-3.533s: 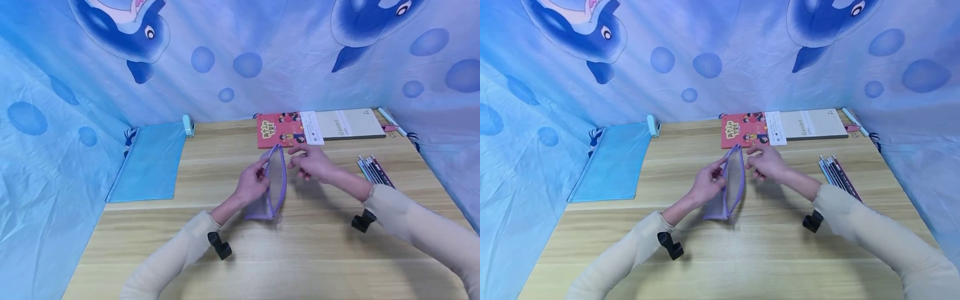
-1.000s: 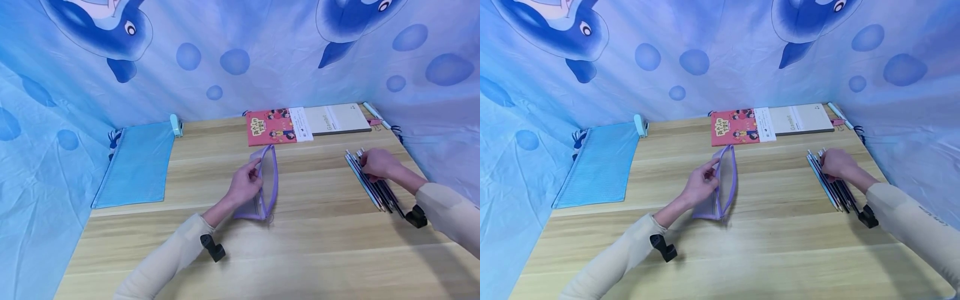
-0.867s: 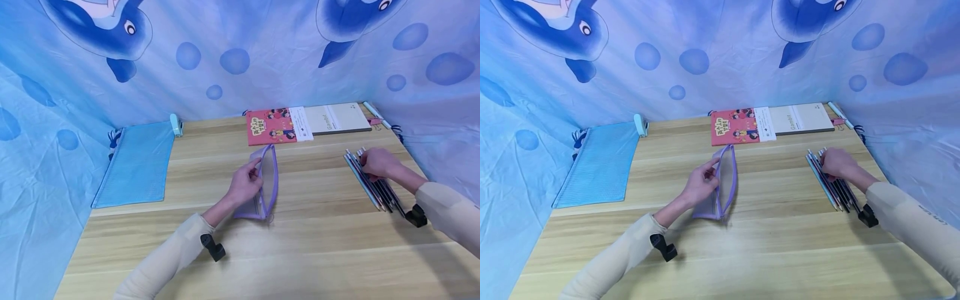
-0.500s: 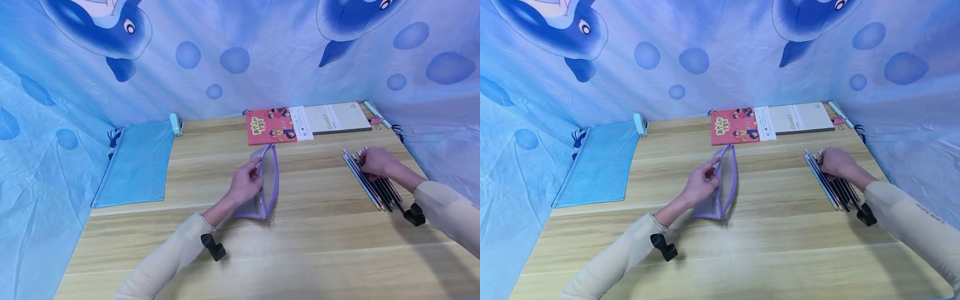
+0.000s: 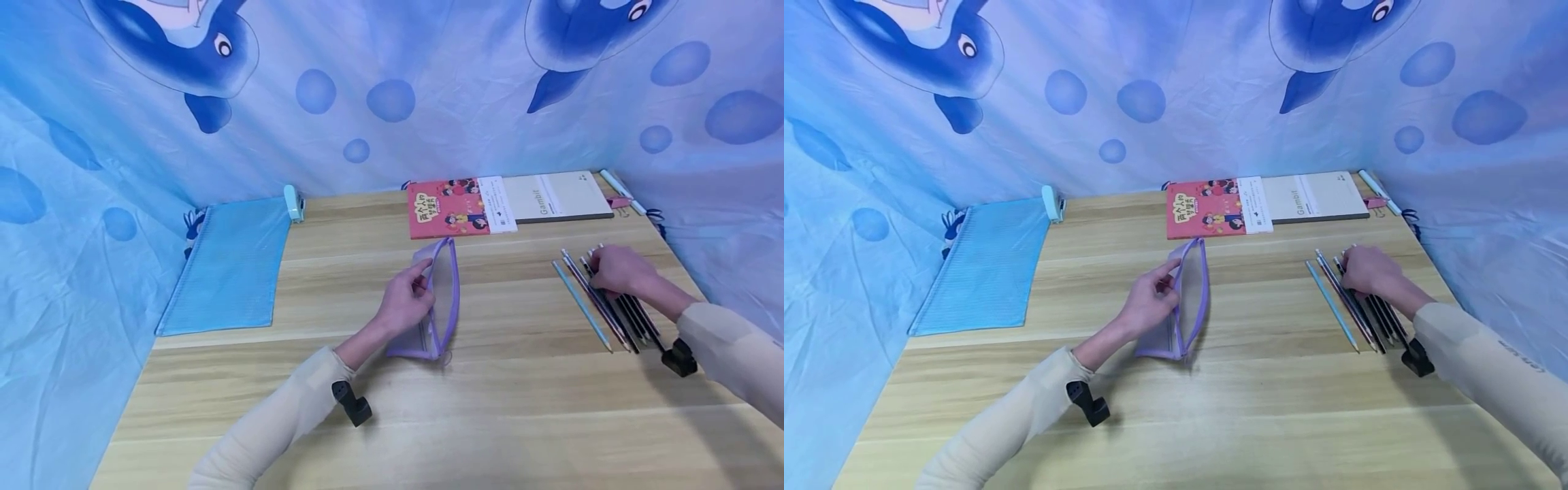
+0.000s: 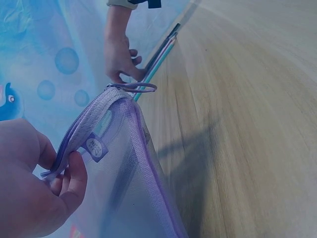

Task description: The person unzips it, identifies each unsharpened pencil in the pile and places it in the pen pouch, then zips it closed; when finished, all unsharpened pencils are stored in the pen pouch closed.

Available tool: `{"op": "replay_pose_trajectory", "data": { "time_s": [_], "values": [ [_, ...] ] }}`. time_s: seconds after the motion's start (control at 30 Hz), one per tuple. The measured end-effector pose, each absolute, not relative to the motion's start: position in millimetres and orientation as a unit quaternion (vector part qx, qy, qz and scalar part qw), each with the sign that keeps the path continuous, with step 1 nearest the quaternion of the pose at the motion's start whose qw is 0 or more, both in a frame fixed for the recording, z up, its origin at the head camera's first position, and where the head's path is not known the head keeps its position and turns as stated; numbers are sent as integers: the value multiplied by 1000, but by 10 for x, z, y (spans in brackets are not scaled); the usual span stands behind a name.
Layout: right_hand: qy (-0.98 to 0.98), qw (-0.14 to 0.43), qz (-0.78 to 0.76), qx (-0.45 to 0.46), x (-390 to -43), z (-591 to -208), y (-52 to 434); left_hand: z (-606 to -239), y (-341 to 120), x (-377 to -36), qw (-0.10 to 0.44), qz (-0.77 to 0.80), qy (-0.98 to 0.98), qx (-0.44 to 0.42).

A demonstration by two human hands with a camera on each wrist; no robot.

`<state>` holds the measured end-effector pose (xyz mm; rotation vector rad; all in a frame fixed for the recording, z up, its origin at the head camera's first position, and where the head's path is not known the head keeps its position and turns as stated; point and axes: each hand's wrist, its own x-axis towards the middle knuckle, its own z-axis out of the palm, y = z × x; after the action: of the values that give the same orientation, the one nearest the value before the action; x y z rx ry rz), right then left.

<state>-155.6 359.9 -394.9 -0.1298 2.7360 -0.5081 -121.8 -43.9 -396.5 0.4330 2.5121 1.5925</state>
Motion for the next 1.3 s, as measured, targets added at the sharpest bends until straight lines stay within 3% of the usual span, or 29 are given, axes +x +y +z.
{"op": "replay_pose_trajectory", "data": {
  "time_s": [0.4,0.7,0.87,1.3],
  "values": [
    [968,171,-179,-46,-1566,-3955,3643,-3952,-415,-1233,63,521,838,151],
    [972,134,-187,-54,-1576,-3756,3583,-3945,-434,-1221,69,528,835,141],
    [957,123,-256,-50,-1562,-3591,3387,-3924,-469,-1213,66,526,838,129],
    [818,159,-551,26,-1585,-3197,2563,-3829,-495,-1259,50,493,857,142]
  ]
}}
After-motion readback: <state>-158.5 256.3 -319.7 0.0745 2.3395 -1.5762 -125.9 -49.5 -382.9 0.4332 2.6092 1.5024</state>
